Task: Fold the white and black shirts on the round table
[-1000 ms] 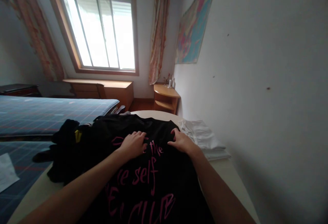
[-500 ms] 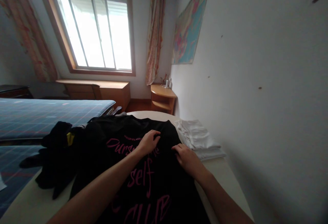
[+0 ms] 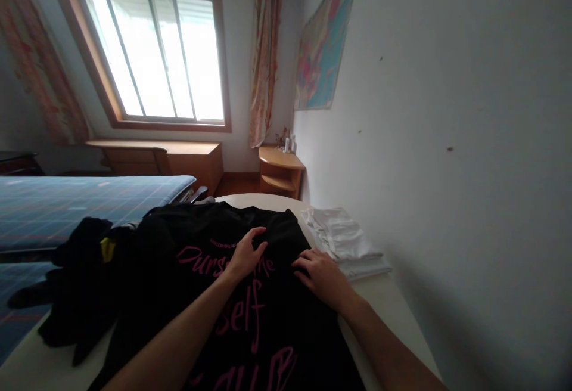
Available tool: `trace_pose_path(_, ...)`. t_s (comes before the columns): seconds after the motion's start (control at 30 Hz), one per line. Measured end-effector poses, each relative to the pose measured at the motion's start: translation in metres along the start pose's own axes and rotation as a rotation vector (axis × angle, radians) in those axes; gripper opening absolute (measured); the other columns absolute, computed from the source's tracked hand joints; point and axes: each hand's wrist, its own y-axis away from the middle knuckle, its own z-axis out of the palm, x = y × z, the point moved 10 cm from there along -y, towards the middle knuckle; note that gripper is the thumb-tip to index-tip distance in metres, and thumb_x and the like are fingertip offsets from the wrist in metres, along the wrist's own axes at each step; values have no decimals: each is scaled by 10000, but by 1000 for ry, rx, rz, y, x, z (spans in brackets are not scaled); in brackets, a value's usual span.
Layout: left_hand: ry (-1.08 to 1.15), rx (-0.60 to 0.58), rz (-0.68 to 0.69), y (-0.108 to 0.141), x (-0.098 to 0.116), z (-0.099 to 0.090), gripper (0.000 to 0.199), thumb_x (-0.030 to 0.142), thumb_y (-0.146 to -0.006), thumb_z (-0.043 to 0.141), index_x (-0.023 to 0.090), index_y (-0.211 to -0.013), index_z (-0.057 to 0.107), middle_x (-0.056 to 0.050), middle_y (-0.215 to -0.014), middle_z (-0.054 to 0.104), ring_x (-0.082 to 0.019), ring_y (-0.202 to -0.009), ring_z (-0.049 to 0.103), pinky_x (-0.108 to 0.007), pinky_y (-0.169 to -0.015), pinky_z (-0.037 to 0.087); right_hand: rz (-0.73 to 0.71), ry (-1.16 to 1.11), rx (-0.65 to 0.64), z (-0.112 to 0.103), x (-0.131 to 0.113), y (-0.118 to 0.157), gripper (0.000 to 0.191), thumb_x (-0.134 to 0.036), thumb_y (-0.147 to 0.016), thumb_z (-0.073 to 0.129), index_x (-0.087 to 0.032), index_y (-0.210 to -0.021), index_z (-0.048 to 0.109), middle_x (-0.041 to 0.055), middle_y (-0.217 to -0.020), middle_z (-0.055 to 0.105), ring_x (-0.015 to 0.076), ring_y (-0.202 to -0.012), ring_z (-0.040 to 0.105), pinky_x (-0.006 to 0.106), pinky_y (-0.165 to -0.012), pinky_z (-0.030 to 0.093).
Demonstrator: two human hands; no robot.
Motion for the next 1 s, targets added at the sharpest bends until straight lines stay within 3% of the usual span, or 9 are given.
trace_pose_path(0.13,-9,45,29,-6,9,-15,164,216,-835,573,208,-951,688,-48,-1108,699,-213,-1098,633,-386,-1041,457,59,-115,100,-17,-4,-3,150,-207,-954,527,-205,-1005,668,63,-1001,701,221,-995,625,380,-953,437)
trace_pose_path(0.2,-24,102,5,-8,5,-27,190,227,-863,528,199,-988,669,-58,-1105,687,-217,-1096,628,-399,-1040,459,59,-267,123,-26,-10,0,166,-245,-975,492,-214,-1051,637,63,-1030,695,204,-990,636,350,-942,463)
trace_pose_path(0.3,-59,158,-49,-8,-5,-37,233,241,-880,505,185,-1063,639,-74,-1090,672,-230,-1079,627,-425,-1022,474,-14,-385,53,-24,-24,5,212,-276,-975,485,-240,-1137,616,67,-1156,675,201,-1099,616,353,-1004,462)
trace_pose_path(0.43,-110,145,-50,-1,-8,-31,223,234,-842,569,180,-1044,647,-92,-1137,629,-247,-1100,613,-437,-1052,458,7,-264,17,-7,-15,7,439,-163,-869,546,-210,-1305,572,108,-1431,531,239,-1341,465,431,-1157,343)
trace_pose_path(0.6,-296,35,38,9,4,-9,299,199,-840,589,187,-1133,649,-121,-1305,551,-283,-1188,574,-461,-1063,459,145,-208,33,7,10,6,606,-41,-780,475,-161,-1371,538,132,-1495,457,215,-1389,427,392,-1192,306)
trace_pose_path(0.73,-367,-47,59,12,6,1,326,220,-868,581,178,-1186,638,-130,-1351,533,-292,-1207,563,-470,-1066,462,240,-220,66,3,22,6,532,-48,-817,466,-178,-1322,573,113,-1388,561,199,-1302,520,366,-1147,365)
trace_pose_path(1.0,-296,-49,66,9,3,-4,290,127,-852,521,190,-1105,647,-99,-1305,575,-244,-1186,602,-422,-1085,464,267,-145,16,-7,41,12,418,-54,-800,502,-195,-1157,669,84,-1166,693,203,-1119,631,320,-1022,436)
